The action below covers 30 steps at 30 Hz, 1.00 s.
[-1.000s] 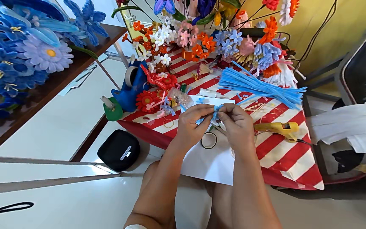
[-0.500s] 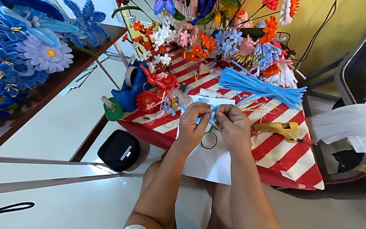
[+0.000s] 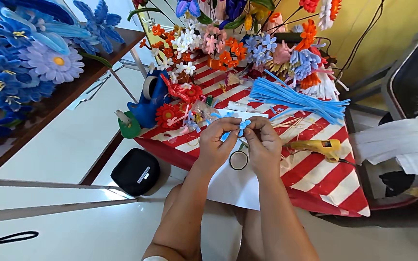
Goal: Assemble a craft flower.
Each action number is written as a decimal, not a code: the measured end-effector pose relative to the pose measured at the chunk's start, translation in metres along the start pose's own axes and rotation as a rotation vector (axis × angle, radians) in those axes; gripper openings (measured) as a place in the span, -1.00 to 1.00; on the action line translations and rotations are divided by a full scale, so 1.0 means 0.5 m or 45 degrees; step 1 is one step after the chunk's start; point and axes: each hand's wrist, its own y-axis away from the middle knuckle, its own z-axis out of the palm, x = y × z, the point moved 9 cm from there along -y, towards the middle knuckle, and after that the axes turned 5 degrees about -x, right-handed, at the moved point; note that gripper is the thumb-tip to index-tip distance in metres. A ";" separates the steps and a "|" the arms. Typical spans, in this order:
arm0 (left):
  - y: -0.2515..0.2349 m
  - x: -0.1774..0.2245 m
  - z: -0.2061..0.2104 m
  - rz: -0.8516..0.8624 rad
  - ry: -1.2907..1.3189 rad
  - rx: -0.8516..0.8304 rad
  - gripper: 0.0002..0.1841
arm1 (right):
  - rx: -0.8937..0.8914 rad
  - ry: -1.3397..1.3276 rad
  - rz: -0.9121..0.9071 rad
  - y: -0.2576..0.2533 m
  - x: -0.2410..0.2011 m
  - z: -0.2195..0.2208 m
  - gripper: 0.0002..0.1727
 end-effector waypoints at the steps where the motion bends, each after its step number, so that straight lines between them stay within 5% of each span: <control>1: 0.000 0.003 -0.002 0.034 -0.048 -0.002 -0.93 | -0.009 0.020 -0.012 -0.001 -0.002 0.000 -0.89; 13: 0.007 -0.016 -0.007 -0.117 0.156 0.102 -0.86 | -0.074 0.139 -0.049 -0.004 -0.009 -0.003 -0.91; 30: 0.032 -0.106 0.024 -0.569 0.918 0.280 -0.76 | -0.075 0.322 -0.107 -0.004 -0.015 -0.006 -0.93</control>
